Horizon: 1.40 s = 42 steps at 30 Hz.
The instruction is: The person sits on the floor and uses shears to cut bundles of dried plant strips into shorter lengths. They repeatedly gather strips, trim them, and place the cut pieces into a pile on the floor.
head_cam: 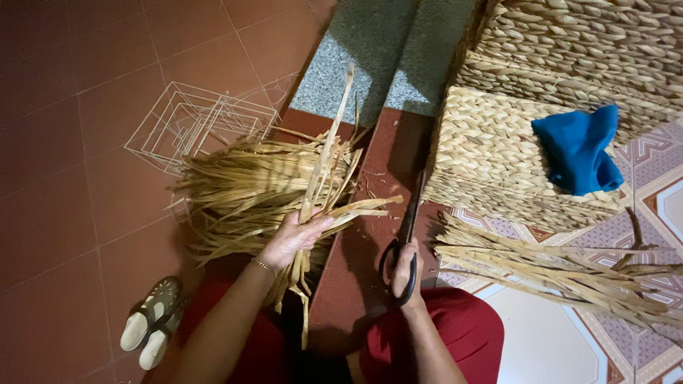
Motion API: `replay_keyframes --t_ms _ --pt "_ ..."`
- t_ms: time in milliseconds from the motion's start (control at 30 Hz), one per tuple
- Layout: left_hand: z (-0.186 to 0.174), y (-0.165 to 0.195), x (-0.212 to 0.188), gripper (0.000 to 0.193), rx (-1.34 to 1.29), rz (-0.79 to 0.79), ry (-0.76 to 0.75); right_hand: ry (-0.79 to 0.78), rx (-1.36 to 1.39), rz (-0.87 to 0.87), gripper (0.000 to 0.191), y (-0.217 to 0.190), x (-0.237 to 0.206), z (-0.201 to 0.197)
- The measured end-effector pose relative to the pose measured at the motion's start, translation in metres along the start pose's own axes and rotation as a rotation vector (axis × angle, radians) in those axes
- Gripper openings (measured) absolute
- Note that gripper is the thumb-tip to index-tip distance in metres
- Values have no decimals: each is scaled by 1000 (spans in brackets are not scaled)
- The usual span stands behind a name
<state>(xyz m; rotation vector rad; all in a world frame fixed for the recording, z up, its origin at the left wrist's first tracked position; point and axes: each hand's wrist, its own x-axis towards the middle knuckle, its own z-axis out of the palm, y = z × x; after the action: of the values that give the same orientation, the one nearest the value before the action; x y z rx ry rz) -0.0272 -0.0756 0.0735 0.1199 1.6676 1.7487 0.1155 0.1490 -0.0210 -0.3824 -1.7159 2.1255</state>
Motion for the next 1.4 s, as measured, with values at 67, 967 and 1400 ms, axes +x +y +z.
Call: replay_keyframes --t_ms 67,967,1400 --pt "-4 -3 4 18 77 -8 51 16 -52 -40 63 -6 2 -3" --pt "-5 -15 9 17 424 112 -81 -129 -240 -12 65 13 2 -20" --pt "-25 -18 9 24 375 9 -144 -154 -119 -18 64 15 19 -28"
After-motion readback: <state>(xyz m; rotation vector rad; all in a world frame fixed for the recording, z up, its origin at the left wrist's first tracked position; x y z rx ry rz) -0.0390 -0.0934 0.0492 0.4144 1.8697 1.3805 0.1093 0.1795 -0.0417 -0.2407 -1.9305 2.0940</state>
